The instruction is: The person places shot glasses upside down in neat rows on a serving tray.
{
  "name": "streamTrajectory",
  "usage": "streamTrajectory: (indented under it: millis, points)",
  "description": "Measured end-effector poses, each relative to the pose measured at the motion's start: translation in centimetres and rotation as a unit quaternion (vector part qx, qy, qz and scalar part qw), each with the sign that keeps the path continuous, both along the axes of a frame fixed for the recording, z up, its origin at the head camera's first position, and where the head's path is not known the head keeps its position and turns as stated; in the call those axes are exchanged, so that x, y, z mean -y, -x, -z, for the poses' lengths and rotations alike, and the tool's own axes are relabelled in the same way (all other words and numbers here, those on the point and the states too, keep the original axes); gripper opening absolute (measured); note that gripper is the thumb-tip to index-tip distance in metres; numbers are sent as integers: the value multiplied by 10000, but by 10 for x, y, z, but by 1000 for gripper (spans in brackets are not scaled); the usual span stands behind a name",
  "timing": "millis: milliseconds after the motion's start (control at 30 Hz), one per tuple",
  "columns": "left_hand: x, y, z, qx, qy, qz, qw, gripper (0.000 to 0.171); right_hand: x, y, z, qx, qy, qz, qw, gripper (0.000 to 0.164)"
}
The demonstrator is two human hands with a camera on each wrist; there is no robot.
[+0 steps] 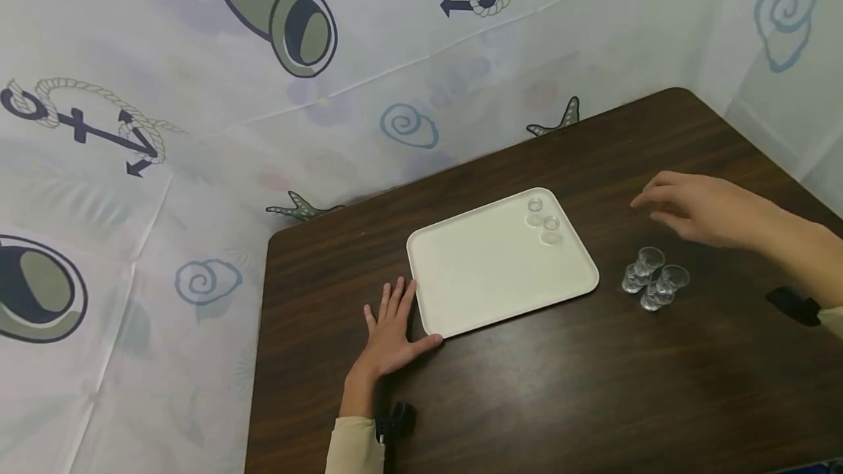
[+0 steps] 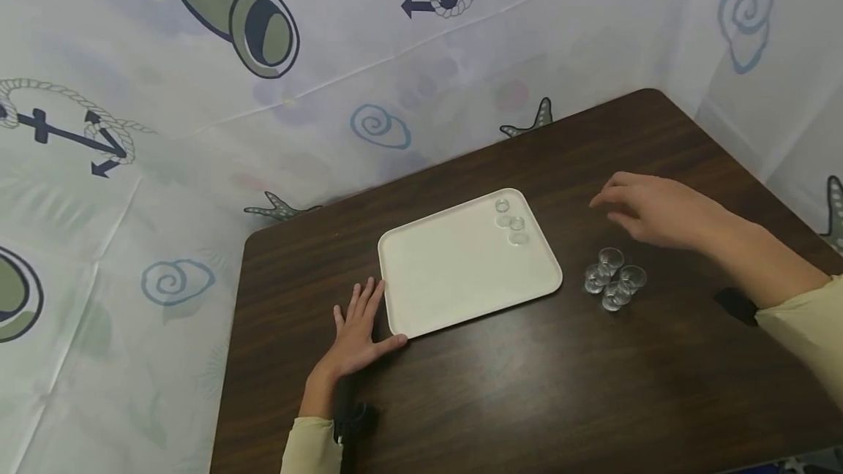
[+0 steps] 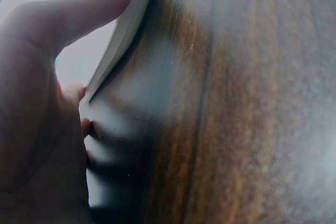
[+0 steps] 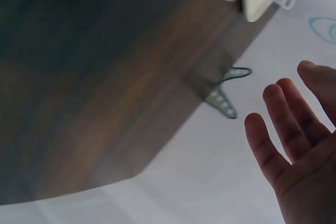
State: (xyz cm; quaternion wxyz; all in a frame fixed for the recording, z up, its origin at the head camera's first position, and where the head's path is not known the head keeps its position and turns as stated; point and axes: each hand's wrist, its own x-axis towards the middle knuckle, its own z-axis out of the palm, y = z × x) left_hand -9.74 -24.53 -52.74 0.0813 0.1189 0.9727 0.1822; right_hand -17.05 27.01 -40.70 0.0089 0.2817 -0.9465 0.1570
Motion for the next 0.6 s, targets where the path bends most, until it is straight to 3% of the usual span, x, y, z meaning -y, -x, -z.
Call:
streamTrajectory:
  millis: [167, 333, 600]
  points:
    - [-1, 0, -1, -68, -53, 76, 9999, 105, -30, -16, 26, 51, 115, 188, 9997, 36]
    - [-2, -1, -1, -94, -36, 109, 9999, 104, -54, -37, 53, 465, 432, 432, 9970, 41]
    - [-1, -1, -3, -38, -32, 76, 10000, 104, -56, -55, 84, 1178, 826, 823, 9862, 45]
